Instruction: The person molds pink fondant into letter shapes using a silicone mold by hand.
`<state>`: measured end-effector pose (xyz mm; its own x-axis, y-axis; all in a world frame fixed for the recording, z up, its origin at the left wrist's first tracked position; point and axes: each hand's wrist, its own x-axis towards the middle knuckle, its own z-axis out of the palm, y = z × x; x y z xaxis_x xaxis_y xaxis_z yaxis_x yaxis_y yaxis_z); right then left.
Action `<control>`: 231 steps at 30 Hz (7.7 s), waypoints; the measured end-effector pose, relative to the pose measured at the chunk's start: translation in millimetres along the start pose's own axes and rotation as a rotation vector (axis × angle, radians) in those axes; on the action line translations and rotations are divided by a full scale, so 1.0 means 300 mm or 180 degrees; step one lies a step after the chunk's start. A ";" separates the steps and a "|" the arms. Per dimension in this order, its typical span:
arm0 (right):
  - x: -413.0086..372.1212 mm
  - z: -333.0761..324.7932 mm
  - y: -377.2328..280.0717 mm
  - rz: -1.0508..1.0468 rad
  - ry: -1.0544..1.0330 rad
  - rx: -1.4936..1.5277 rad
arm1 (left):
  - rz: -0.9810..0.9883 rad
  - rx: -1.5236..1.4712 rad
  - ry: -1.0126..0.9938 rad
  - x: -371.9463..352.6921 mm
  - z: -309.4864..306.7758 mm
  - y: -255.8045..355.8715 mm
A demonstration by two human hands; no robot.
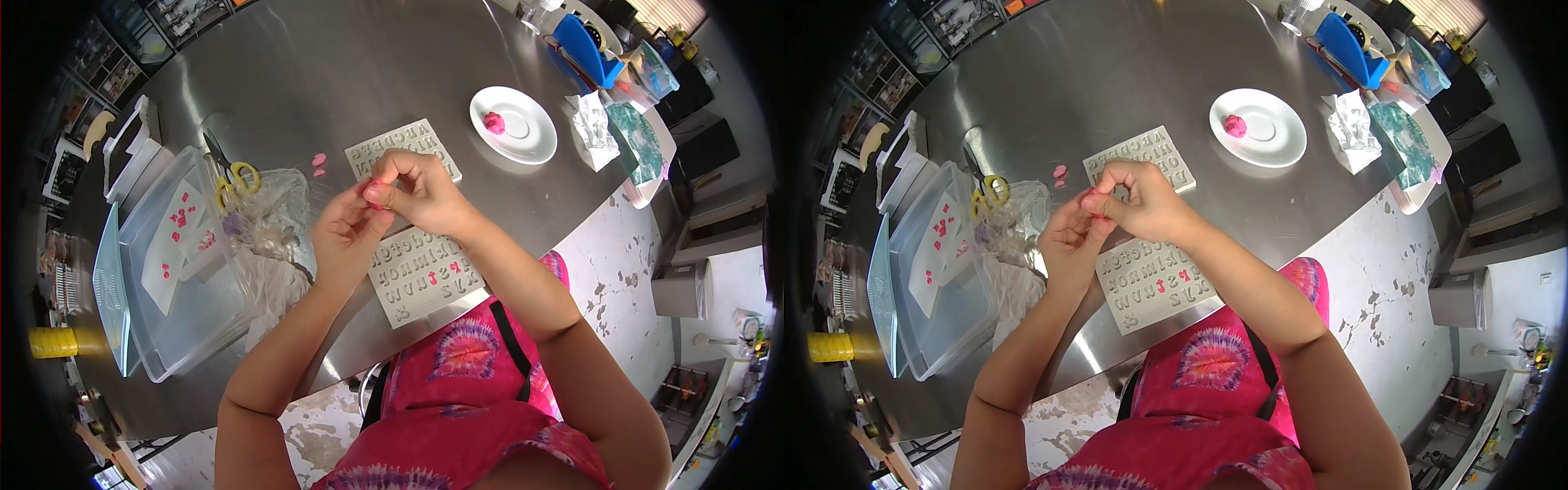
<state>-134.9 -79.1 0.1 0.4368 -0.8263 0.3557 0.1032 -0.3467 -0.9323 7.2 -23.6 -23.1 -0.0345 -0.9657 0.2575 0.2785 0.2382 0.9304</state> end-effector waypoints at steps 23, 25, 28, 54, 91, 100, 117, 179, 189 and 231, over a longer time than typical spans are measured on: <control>0.008 0.008 -0.029 -0.0528 -0.0048 -0.0481 | -0.0330 -0.0317 -0.0166 -0.009 0.028 0.020; 0.003 0.011 -0.052 -0.0426 -0.0043 -0.0429 | -0.0242 -0.0277 -0.0183 -0.010 0.041 0.036; -0.009 0.009 -0.077 0.0529 -0.0364 0.0117 | -0.0145 -0.0150 -0.0211 -0.018 0.026 0.036; -0.003 -0.007 -0.036 0.0370 0.0108 0.0483 | 0.0301 0.0465 -0.0152 -0.011 0.011 0.015; 0.002 -0.013 -0.044 0.0051 -0.0064 0.0167 | 0.0975 0.1223 0.0072 -0.003 -0.005 0.004; 0.002 -0.032 -0.031 -0.0170 -0.0226 -0.0004 | 0.1039 0.1502 -0.0146 -0.002 -0.016 0.020; -0.004 -0.021 -0.032 0.0520 -0.0894 0.0475 | 0.0913 0.0753 0.0243 0.007 -0.013 0.002; -0.014 -0.072 -0.065 0.1117 -0.1239 0.0407 | -0.0480 0.1844 -0.0182 -0.045 -0.009 0.221; -0.012 -0.037 -0.044 0.0627 -0.1910 -0.0659 | 0.0482 0.2941 0.0319 -0.196 -0.005 0.094; 0.003 0.003 -0.088 0.1089 -0.1534 -0.1135 | -0.0327 0.2373 0.0367 -0.205 0.033 0.128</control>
<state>-136.5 -70.3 24.9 0.7496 -0.6542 -0.1007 -0.3754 -0.2948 -0.8788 10.6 45.9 -0.6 0.0866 -0.9818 0.1692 -0.4441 0.1140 0.8887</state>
